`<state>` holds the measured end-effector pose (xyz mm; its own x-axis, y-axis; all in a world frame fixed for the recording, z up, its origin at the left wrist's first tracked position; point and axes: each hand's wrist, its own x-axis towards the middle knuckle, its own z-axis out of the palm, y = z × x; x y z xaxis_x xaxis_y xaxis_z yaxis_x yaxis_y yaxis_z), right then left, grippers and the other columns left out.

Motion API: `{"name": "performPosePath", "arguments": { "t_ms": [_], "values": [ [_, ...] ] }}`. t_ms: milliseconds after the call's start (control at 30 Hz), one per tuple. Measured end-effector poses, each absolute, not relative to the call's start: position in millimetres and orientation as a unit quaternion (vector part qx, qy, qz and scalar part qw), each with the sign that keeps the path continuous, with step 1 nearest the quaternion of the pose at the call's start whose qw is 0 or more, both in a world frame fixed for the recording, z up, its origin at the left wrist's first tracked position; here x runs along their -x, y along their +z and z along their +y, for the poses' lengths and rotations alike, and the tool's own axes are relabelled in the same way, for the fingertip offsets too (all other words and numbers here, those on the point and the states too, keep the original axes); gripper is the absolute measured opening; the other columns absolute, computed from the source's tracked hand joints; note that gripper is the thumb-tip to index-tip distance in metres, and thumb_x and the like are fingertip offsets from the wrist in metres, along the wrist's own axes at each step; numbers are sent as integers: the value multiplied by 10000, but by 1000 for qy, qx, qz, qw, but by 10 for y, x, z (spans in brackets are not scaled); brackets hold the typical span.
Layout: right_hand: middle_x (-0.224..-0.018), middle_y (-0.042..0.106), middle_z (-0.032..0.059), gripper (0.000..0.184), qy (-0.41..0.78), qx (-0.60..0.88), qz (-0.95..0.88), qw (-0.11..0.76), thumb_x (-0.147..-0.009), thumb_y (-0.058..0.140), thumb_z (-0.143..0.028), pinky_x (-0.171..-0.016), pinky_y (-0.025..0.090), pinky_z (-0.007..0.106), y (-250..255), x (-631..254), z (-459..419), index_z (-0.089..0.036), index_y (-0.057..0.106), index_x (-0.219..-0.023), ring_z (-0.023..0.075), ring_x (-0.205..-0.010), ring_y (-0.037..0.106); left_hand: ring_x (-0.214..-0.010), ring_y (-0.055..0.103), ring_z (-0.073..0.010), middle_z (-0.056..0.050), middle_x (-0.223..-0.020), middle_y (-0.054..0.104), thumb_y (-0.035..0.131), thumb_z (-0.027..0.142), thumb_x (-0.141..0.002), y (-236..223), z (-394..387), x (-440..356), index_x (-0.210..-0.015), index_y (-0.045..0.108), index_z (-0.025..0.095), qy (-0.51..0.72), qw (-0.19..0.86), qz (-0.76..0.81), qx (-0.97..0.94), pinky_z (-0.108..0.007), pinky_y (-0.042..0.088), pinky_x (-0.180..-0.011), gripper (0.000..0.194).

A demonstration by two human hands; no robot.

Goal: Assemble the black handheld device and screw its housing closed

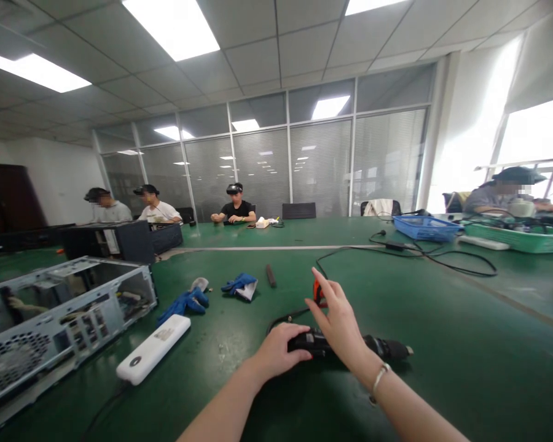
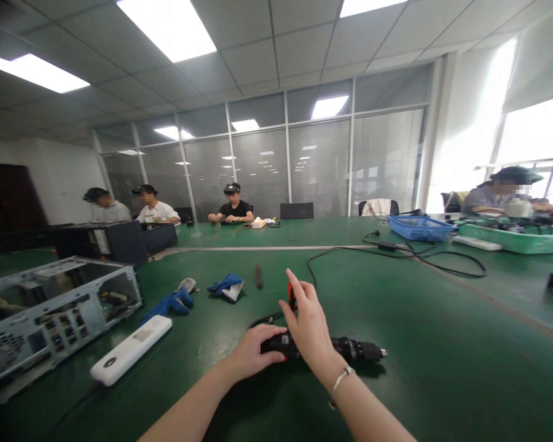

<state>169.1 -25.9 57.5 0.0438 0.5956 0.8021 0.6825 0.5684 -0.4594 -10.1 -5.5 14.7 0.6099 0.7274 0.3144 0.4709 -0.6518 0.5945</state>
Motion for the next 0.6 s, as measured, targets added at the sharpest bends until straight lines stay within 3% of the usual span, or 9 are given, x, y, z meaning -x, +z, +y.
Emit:
{"name": "performPosePath", "arguments": {
  "t_ms": [133,267,433,600],
  "values": [
    [-956,564,54,523,-10,461,-652,601,-934,474,-267,-731,563,340,454,-1694,-247,-274,364,-1445,177,-772,607,-1104,601,-249,-68,-1200,669,800,316,-718,147,-63,101,-1220,634,213,276,233,346,-866,-343,408,-1014,539],
    [-1115,584,82,542,42,432,-660,613,-961,420,-279,-829,557,358,377,-1742,-297,-254,269,-1481,191,-922,633,-1120,596,-252,-61,-1232,654,774,324,-742,158,-73,104,-1242,619,234,264,238,352,-866,-353,406,-1023,530],
    [-1010,591,78,542,4,455,-660,598,-917,519,-315,-739,573,358,357,-1783,-302,-241,370,-1433,195,-810,619,-1135,591,-253,-66,-1252,644,768,315,-746,156,-70,110,-1269,598,224,257,236,351,-869,-355,393,-1041,557],
    [-1139,610,97,555,-6,432,-674,600,-949,437,-254,-843,549,376,313,-1745,-290,-229,275,-1479,201,-940,631,-1140,588,-244,-72,-1261,636,755,312,-764,161,-74,113,-1279,588,223,259,231,345,-872,-341,406,-1029,549]
  ]
}}
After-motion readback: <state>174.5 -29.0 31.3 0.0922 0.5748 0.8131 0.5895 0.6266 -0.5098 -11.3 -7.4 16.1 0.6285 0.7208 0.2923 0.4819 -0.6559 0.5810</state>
